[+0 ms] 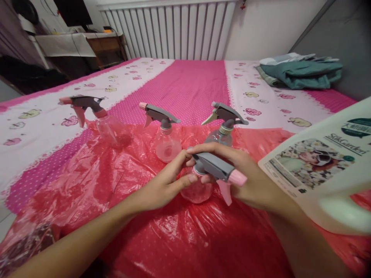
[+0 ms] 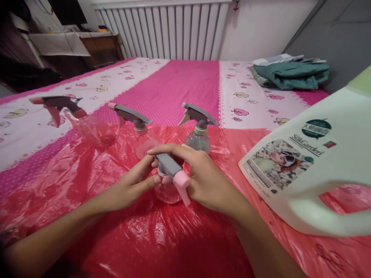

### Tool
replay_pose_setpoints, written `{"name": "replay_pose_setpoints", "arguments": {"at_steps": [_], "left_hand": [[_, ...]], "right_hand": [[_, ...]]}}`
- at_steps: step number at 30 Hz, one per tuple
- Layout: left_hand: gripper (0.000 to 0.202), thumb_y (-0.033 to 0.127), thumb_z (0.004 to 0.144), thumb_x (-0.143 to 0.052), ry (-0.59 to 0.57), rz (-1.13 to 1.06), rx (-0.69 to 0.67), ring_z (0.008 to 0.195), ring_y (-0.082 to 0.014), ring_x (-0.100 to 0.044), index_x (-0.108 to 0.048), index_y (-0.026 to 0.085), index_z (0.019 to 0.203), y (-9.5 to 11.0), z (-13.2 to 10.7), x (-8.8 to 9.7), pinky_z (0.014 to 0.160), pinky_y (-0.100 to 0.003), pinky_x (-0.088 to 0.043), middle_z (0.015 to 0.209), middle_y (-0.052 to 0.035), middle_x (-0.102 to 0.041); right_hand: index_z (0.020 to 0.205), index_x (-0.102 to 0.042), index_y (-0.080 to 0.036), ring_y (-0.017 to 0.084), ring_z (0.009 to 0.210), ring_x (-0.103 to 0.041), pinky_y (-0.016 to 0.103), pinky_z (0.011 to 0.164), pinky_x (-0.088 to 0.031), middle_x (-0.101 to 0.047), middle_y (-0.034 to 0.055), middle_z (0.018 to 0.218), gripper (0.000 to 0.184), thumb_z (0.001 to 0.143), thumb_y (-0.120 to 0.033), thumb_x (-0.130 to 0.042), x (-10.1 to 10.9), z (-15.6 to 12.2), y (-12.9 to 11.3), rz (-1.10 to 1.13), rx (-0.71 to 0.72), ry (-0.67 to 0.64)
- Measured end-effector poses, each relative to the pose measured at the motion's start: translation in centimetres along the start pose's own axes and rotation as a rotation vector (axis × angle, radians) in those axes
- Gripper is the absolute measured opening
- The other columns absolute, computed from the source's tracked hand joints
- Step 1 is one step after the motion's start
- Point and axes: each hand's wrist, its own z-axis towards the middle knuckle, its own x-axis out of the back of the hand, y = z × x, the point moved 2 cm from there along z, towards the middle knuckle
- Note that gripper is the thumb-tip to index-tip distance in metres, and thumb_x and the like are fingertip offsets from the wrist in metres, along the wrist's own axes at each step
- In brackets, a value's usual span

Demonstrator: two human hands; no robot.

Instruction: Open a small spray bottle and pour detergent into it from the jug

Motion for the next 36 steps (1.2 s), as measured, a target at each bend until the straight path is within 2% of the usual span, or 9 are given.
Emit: {"name": "replay_pose_setpoints", "arguments": {"at_steps": [4, 8, 12, 15, 19, 22, 26, 31, 36], "left_hand": [[0.065, 0.035, 0.103, -0.080, -0.068, -0.002, 0.019, 0.157, -0.0372, -0.053, -0.046, 0.031, 0.158, 0.1, -0.3, 0.0, 0.132, -0.064, -0.041, 0.158, -0.0129, -0.060], [0.056, 0.027, 0.099, -0.081, 0.001, -0.044, 0.089, 0.147, -0.0348, -0.062, -0.046, 0.030, 0.142, 0.0, -0.6, -0.5, 0.121, -0.054, -0.054, 0.152, -0.0130, -0.062], [0.060, 0.022, 0.094, -0.084, 0.026, -0.077, 0.100, 0.140, -0.0332, -0.067, -0.044, 0.030, 0.138, 0.1, -0.8, -0.8, 0.114, -0.051, -0.058, 0.150, -0.0115, -0.061], [0.061, 0.022, 0.095, -0.083, 0.028, -0.072, 0.094, 0.150, -0.0368, -0.061, -0.045, 0.031, 0.142, 0.4, -1.1, -0.1, 0.120, -0.056, -0.054, 0.152, -0.0126, -0.061], [0.067, 0.029, 0.098, -0.083, 0.008, -0.090, 0.082, 0.159, -0.0397, -0.053, -0.041, 0.031, 0.149, 0.7, -1.8, 1.0, 0.126, -0.060, -0.049, 0.157, -0.0162, -0.060], [0.064, 0.030, 0.098, -0.084, 0.009, -0.109, 0.071, 0.157, -0.0383, -0.055, -0.039, 0.030, 0.144, 1.1, -2.2, 1.3, 0.127, -0.060, -0.049, 0.158, -0.0167, -0.058], [0.058, 0.028, 0.096, -0.083, 0.049, -0.134, 0.061, 0.139, -0.0345, -0.070, -0.040, 0.030, 0.136, 1.7, -2.4, 1.4, 0.121, -0.058, -0.054, 0.137, -0.0109, -0.067], [0.068, 0.031, 0.091, -0.088, 0.044, -0.110, 0.075, 0.128, -0.0346, -0.074, -0.038, 0.030, 0.136, 1.9, -2.5, 1.9, 0.116, -0.058, -0.057, 0.128, -0.0104, -0.070], [0.076, 0.029, 0.090, -0.088, 0.075, -0.142, 0.077, 0.136, -0.0382, -0.071, -0.033, 0.030, 0.142, 2.3, -2.8, 1.4, 0.114, -0.058, -0.057, 0.128, -0.0122, -0.071]], "right_hand": [[0.127, -0.067, -0.021, 0.008, 0.094, -0.076, 0.018, 0.081, -0.060, -0.076, 0.0006, 0.111, 0.037, 0.092, -0.024, -0.078, -0.6, 0.3, 0.1, -0.076, 0.028, 0.056], [0.102, -0.065, -0.018, 0.005, 0.079, -0.063, 0.017, 0.073, -0.048, -0.069, -0.0029, 0.092, 0.027, 0.080, -0.015, -0.081, -2.1, 0.7, 0.1, -0.300, 0.021, 0.262], [0.094, -0.064, -0.017, 0.005, 0.068, -0.049, 0.018, 0.064, -0.036, -0.058, -0.0025, 0.083, 0.027, 0.078, -0.021, -0.085, -3.5, 0.8, 0.1, -0.391, -0.044, 0.400], [0.107, -0.070, -0.020, 0.007, 0.079, -0.062, 0.017, 0.072, -0.047, -0.068, -0.0006, 0.096, 0.027, 0.082, -0.016, -0.079, -3.2, 0.7, -0.4, -0.364, -0.039, 0.312], [0.131, -0.070, -0.024, 0.011, 0.114, -0.074, 0.021, 0.099, -0.059, -0.075, 0.0031, 0.130, 0.039, 0.094, -0.015, -0.064, -2.5, 0.8, -0.9, -0.227, -0.028, 0.091], [0.119, -0.072, -0.021, 0.012, 0.101, -0.075, 0.020, 0.086, -0.059, -0.077, 0.0029, 0.115, 0.029, 0.090, -0.017, -0.067, -3.1, 1.2, -1.1, -0.253, -0.078, 0.176], [0.109, -0.070, -0.020, 0.007, 0.073, -0.063, 0.018, 0.067, -0.051, -0.070, -0.0022, 0.087, 0.024, 0.086, -0.016, -0.066, -4.3, 1.5, -1.8, -0.387, -0.079, 0.288], [0.110, -0.066, -0.021, 0.009, 0.093, -0.075, 0.019, 0.082, -0.061, -0.076, -0.0006, 0.107, 0.021, 0.090, -0.020, -0.066, -4.3, 1.8, -2.3, -0.269, -0.028, 0.205], [0.108, -0.067, -0.022, 0.011, 0.088, -0.077, 0.020, 0.075, -0.059, -0.076, -0.0013, 0.098, 0.019, 0.088, -0.021, -0.066, -5.1, 1.7, -2.2, -0.307, -0.060, 0.277]]}}
